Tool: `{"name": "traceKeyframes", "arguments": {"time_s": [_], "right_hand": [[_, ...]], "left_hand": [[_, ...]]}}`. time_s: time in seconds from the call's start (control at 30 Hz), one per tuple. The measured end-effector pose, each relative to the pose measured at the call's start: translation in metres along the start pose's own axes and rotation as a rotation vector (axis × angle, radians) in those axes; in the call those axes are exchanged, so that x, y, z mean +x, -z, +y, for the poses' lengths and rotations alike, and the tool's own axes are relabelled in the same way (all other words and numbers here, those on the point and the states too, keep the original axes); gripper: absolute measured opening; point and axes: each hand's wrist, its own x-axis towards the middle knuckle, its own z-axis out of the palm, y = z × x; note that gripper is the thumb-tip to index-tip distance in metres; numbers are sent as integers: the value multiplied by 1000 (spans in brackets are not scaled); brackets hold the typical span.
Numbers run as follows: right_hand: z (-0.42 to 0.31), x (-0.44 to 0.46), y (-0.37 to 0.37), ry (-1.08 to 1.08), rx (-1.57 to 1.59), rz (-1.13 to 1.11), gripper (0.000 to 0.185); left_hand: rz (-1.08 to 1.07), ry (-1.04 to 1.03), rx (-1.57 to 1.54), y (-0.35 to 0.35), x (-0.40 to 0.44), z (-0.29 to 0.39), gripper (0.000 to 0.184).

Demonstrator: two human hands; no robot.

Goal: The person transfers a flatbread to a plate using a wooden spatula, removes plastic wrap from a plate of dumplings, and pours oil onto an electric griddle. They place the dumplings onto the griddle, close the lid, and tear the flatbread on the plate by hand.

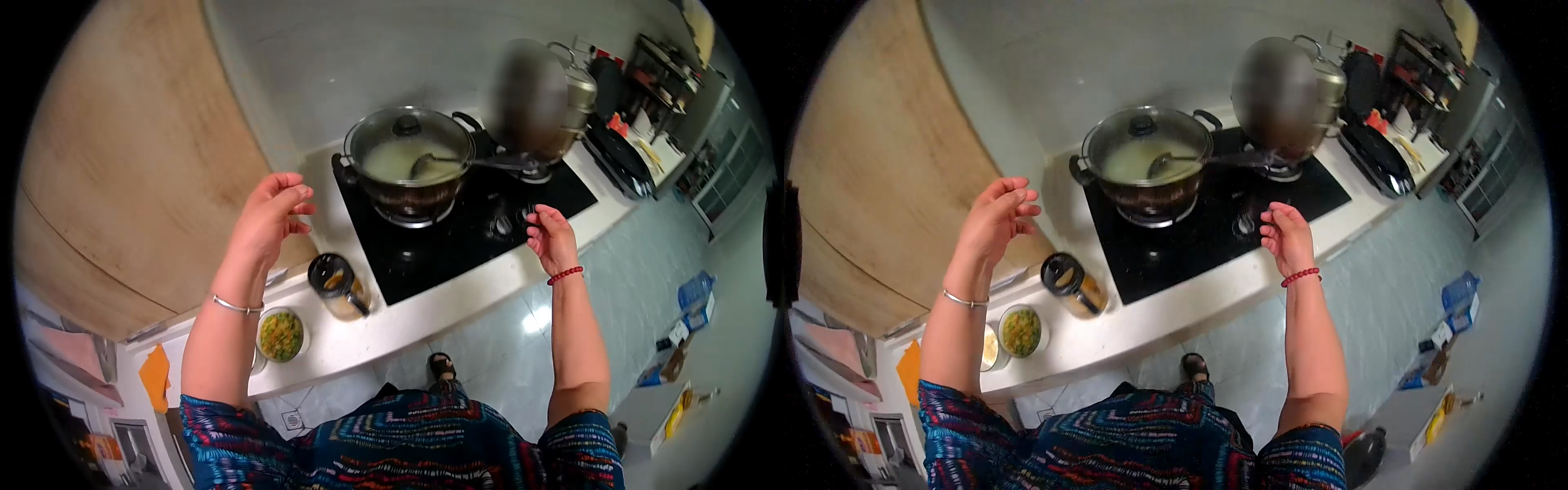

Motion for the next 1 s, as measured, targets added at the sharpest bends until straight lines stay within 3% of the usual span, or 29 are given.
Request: {"name": "traceKeyframes", "arguments": {"time_s": [0.2,0.3,0.43,0.73,1.0], "right_hand": [[-3,139,-14,-77,-51,-123,18],[11,203,-26,-100,-102,-181,22],[15,251,-48,-192,-100,-218,23],[19,282,-71,-207,-102,-297,13],[22,259,-71,-115,-65,-204,11]], "left_hand": [[152,244,61,-27,88,-31,40],[439,357,235,-57,108,-43,28],[384,463,234,-40,148,-78,23],[525,612,148,-47,162,-89,19],[570,527,97,-50,158,-100,21]]}}
